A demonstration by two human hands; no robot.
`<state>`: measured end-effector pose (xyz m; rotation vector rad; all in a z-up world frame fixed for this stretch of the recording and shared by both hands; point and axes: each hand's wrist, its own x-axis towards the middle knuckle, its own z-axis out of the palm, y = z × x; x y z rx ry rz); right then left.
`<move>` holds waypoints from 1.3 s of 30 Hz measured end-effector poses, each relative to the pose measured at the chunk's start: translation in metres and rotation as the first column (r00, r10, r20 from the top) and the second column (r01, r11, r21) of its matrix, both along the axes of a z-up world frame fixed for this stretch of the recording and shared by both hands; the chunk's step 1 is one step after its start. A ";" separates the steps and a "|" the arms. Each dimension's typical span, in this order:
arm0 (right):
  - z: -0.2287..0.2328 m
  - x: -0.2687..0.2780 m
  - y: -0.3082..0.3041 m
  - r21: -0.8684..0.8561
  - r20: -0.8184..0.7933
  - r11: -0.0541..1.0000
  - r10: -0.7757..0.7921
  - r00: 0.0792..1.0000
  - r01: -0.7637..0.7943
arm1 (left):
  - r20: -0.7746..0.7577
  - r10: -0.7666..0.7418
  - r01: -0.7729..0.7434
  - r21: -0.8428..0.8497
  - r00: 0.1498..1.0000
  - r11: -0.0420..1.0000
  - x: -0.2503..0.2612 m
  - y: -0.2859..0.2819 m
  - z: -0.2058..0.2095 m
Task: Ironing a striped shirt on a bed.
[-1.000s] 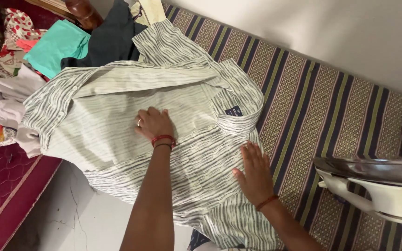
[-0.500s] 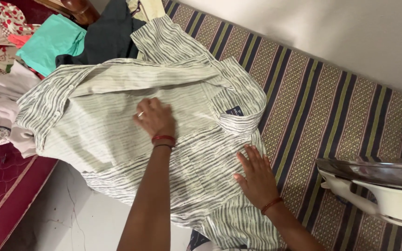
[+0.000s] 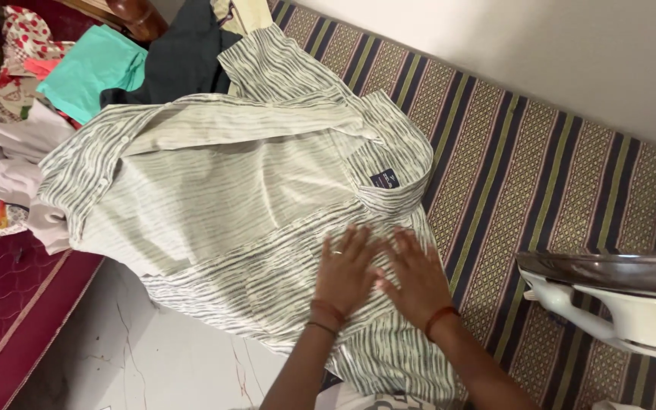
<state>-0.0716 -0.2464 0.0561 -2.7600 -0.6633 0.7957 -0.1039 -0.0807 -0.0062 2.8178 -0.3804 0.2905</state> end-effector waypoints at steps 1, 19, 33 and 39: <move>-0.014 -0.005 -0.013 0.000 0.004 1.000 0.004 1.000 -0.004 | 0.004 0.004 -0.004 0.000 1.000 1.000 0.004 0.010 0.003; 0.020 -0.084 -0.220 0.865 -0.093 0.095 -0.935 0.343 0.493 | -0.304 0.435 -0.422 0.112 0.847 0.900 0.070 0.050 0.053; 0.088 0.035 -0.096 0.383 0.374 0.854 0.206 0.904 -0.353 | -0.079 0.525 -0.527 0.004 0.847 0.850 0.020 0.093 0.028; 0.039 0.032 -0.006 0.099 0.342 0.871 0.425 0.838 -0.482 | -0.095 0.568 -0.573 -0.034 0.818 0.819 0.004 0.130 0.025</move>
